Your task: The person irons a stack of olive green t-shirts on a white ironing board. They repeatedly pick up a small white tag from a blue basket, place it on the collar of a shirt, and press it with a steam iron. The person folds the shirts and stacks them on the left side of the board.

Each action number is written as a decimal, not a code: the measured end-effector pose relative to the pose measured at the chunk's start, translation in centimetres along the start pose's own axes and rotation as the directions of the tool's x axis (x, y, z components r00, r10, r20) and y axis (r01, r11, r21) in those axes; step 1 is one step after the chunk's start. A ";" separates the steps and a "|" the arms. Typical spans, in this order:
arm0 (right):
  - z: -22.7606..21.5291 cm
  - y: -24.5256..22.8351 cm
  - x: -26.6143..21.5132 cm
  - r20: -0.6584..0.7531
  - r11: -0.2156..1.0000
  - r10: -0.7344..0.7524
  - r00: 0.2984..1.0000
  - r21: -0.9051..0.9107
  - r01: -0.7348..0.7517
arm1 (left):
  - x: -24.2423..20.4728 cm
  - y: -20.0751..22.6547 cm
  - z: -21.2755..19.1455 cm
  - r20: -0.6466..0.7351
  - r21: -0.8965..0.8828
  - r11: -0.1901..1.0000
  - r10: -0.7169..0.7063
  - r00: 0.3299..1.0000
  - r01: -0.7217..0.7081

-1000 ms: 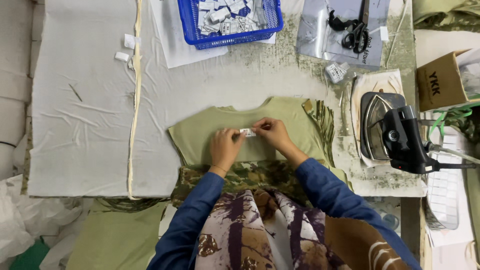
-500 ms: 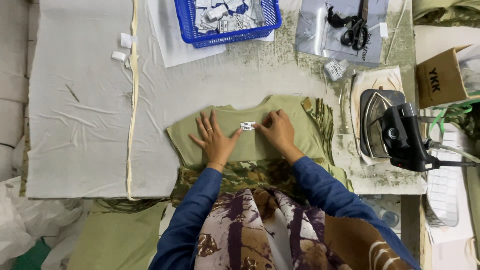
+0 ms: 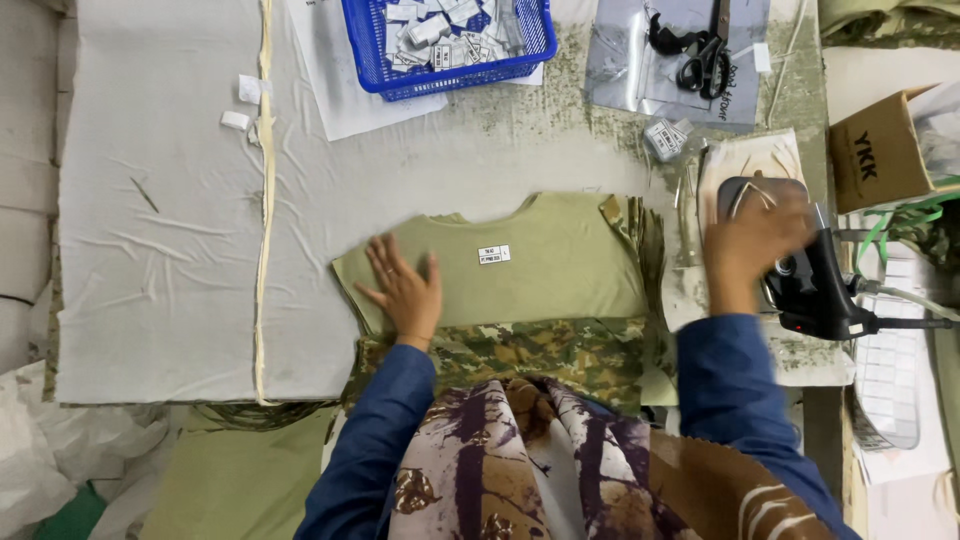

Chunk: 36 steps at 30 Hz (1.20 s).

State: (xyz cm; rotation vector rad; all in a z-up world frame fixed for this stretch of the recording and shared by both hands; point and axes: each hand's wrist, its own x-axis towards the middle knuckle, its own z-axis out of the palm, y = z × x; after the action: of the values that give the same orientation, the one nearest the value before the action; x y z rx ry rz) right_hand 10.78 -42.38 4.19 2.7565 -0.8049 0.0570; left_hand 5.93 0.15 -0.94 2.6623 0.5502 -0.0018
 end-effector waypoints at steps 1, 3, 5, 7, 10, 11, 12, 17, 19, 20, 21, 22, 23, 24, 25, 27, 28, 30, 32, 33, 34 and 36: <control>0.8 3.8 0.9 -0.002 1.000 -0.004 1.000 -0.002 0.004 | 0.2 -1.2 0.0 0.000 -0.002 1.000 -0.005 1.000 0.005; 2.3 11.0 3.0 -0.151 1.000 -0.013 0.988 0.007 0.014 | 1.2 -3.5 -0.3 -0.061 0.003 0.998 -0.064 0.996 0.064; 2.6 11.5 4.5 0.005 0.975 -0.026 1.000 0.223 0.025 | 2.1 -4.7 -0.5 -0.062 -0.016 0.998 -0.069 0.996 0.068; 2.1 11.0 4.3 0.181 0.913 -0.079 0.980 0.407 -0.002 | 1.8 -5.6 -0.4 -0.034 -0.025 0.996 -0.081 0.996 0.080; -2.9 6.1 2.6 0.114 0.895 -0.148 0.982 0.438 0.084 | 2.1 -5.4 0.1 -0.108 -0.002 0.998 -0.056 0.992 0.057; -6.1 3.4 1.8 0.206 0.902 -0.217 0.954 0.416 0.115 | 2.4 -5.2 0.2 -0.128 -0.016 0.999 -0.049 0.991 0.048; -9.0 1.4 -0.3 0.317 0.911 -0.272 0.909 0.390 0.136 | 1.8 -5.6 0.3 -0.130 -0.019 0.999 -0.039 0.991 0.037; -10.8 -12.2 -7.9 0.227 0.603 -0.797 0.559 0.328 0.727 | 1.9 -6.0 1.5 -0.173 -0.056 0.997 -0.067 0.983 0.058; -9.3 -17.2 -10.5 -0.031 0.349 -0.926 0.377 0.312 0.884 | 2.0 -6.3 1.0 -0.205 -0.098 0.993 -0.089 0.975 0.070; -9.1 -19.2 -11.5 -0.086 0.260 -0.952 0.295 0.286 0.922 | 1.9 -6.1 0.6 -0.141 -0.150 0.985 -0.106 0.984 0.084; -8.9 -21.2 -12.5 -0.138 0.169 -0.968 0.209 0.256 0.952 | 1.8 -6.0 0.1 -0.077 -0.201 0.974 -0.119 0.990 0.101; -8.9 -21.1 -12.1 -0.138 0.161 -0.970 0.201 0.258 0.953 | 1.7 -6.0 -0.2 -0.078 -0.198 0.974 -0.126 0.989 0.109; -8.9 -21.1 -11.8 -0.124 0.191 -0.964 0.233 0.286 0.939 | 1.6 -6.1 -0.5 -0.061 -0.220 0.968 -0.137 0.989 0.120; -9.0 -21.2 -11.0 -0.112 0.222 -0.957 0.266 0.306 0.926 | 2.0 -5.8 -0.8 -0.049 -0.249 0.960 -0.144 0.988 0.128; -10.0 -19.9 -9.5 -0.116 0.216 -0.959 0.260 0.302 0.929 | 2.3 -6.0 -0.8 -0.054 -0.252 0.959 -0.149 0.987 0.131; -11.7 -16.4 -6.8 0.257 0.533 -0.844 0.471 0.509 0.676 | 2.0 -6.1 -0.3 -0.020 -0.262 0.954 -0.157 0.987 0.147; -11.4 -14.0 -5.1 0.257 0.535 -0.842 0.474 0.511 0.673 | 1.9 -6.3 0.0 -0.020 -0.261 0.955 -0.153 0.988 0.143; -10.9 -8.7 -1.8 0.364 0.767 -0.639 0.678 0.366 0.527 | 1.8 -6.5 0.5 -0.030 -0.179 0.976 -0.128 0.991 0.121; -6.6 -2.6 2.0 0.389 0.862 -0.492 0.779 0.343 0.374 | 1.7 -7.0 1.5 -0.065 -0.137 0.985 -0.111 0.992 0.102; -4.5 0.4 4.0 0.410 0.923 -0.340 0.847 0.317 0.218 | 1.8 -7.2 2.0 -0.104 -0.093 0.991 -0.104 0.989 0.095; -3.4 3.0 5.3 0.401 0.923 -0.336 0.852 0.322 0.212 | 1.9 -7.2 2.1 -0.112 -0.096 0.992 -0.095 0.989 0.084; -0.9 8.6 7.3 0.374 0.948 -0.167 0.912 0.316 0.044 | 1.9 -7.2 2.3 -0.136 -0.057 0.994 -0.104 0.985 0.097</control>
State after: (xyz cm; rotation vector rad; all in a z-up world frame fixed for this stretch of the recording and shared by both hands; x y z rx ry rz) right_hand 12.40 -52.88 8.01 3.1520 -0.7906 -0.4556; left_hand 5.11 5.92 -6.08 2.5961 0.7196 0.1668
